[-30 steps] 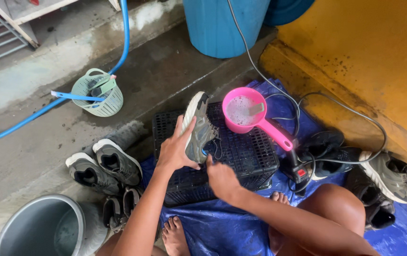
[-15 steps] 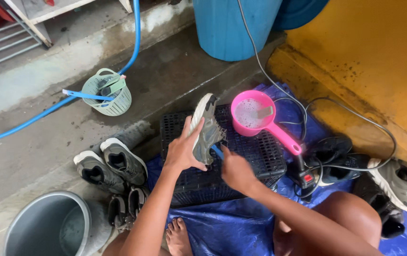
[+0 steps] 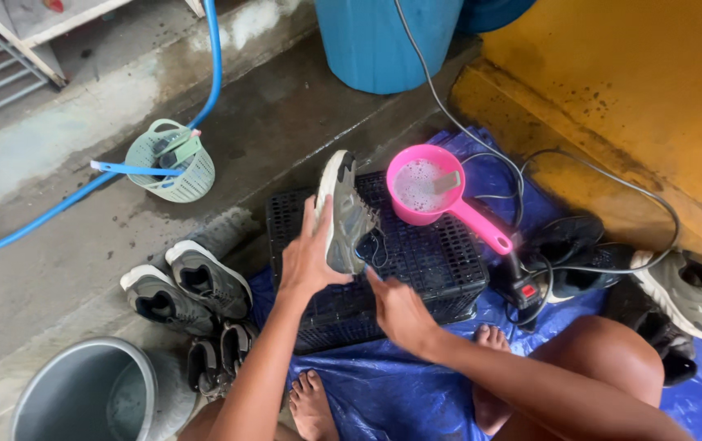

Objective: The person scrubs a grey sneaker using a blue toothbrush and soapy water from a pink bowl. They clean the interior, laces, and sole of the shoe while sitting on a blue tarp.

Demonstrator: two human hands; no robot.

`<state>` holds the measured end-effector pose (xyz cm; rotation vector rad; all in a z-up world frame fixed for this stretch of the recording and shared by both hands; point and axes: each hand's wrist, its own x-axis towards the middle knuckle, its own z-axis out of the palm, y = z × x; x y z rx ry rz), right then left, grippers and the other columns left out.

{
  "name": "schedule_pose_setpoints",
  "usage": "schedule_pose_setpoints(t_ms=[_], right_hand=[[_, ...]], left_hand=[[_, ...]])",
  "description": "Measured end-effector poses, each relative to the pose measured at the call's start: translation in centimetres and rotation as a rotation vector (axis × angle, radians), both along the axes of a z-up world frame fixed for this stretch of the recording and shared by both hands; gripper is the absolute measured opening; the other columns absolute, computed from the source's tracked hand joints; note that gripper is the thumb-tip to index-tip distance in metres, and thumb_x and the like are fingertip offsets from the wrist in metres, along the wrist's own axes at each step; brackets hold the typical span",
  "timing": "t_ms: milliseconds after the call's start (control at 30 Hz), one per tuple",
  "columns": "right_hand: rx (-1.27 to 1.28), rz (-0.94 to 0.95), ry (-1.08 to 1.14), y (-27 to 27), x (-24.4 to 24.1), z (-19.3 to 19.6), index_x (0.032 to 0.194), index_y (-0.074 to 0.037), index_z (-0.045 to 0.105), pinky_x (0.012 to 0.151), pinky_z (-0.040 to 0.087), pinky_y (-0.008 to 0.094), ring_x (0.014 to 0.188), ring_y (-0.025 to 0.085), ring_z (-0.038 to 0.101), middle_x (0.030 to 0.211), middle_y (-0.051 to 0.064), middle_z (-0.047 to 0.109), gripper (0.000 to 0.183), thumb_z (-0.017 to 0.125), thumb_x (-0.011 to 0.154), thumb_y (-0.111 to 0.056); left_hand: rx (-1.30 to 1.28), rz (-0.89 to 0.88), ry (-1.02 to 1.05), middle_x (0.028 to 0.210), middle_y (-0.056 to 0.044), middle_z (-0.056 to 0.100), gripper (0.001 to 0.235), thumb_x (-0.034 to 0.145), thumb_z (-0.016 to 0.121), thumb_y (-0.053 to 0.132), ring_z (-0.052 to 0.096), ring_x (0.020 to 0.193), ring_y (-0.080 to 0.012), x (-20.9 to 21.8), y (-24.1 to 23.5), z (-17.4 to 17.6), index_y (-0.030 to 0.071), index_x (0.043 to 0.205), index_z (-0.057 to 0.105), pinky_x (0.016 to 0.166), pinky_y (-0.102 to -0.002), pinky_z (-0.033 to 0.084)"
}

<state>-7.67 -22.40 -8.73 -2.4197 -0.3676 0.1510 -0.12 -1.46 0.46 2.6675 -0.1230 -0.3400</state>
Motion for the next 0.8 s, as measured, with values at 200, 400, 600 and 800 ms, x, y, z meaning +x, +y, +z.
schedule_pose_setpoints(t_ms=[200, 400, 600, 800], right_hand=[[-0.124, -0.045, -0.144, 0.4, 7.6, -4.9, 0.154, -0.001, 0.061, 0.067, 0.064, 0.061, 0.082, 0.05, 0.079, 0.088, 0.026, 0.076, 0.059, 0.052, 0.095, -0.006], [-0.51, 0.063, -0.309, -0.4, 4.5, -5.3, 0.162, -0.006, 0.054, 0.061, 0.068, 0.047, 0.076, 0.029, 0.082, 0.085, 0.01, 0.077, 0.071, 0.066, 0.092, -0.006], [-0.371, 0.013, -0.219, 0.4, 4.6, -7.9, 0.165, -0.003, 0.047, 0.064, 0.066, 0.058, 0.079, 0.046, 0.081, 0.094, 0.021, 0.074, 0.071, 0.054, 0.094, -0.001], [-0.475, 0.046, -0.187, -2.3, 7.2, -4.8, 0.144, -0.016, 0.071, 0.056, 0.065, 0.048, 0.075, 0.035, 0.081, 0.079, 0.009, 0.074, 0.054, 0.069, 0.089, -0.018]], left_hand=[[0.035, -0.033, -0.051, 0.189, -0.011, 0.004, 0.165, 0.057, 0.107, 0.033, 0.06, 0.143, -0.0525, 0.1, -0.4, -1.0, 0.035, 0.182, 0.0, 0.11, -0.062, 0.059], [-0.001, -0.038, -0.04, 0.19, -0.01, 0.002, 0.163, 0.056, 0.106, 0.035, 0.055, 0.149, -0.0525, 0.0, 0.3, -1.3, 0.034, 0.181, 0.002, 0.116, -0.064, 0.055], [0.025, -0.039, -0.042, 0.19, -0.009, 0.002, 0.165, 0.054, 0.107, 0.034, 0.058, 0.145, -0.0528, 0.1, 0.1, -1.1, 0.035, 0.181, 0.002, 0.115, -0.063, 0.056], [0.007, -0.04, -0.005, 0.191, -0.007, 0.0, 0.168, 0.052, 0.107, 0.037, 0.06, 0.144, -0.0523, 0.5, 0.4, -1.0, 0.038, 0.181, -0.001, 0.118, -0.062, 0.055]])
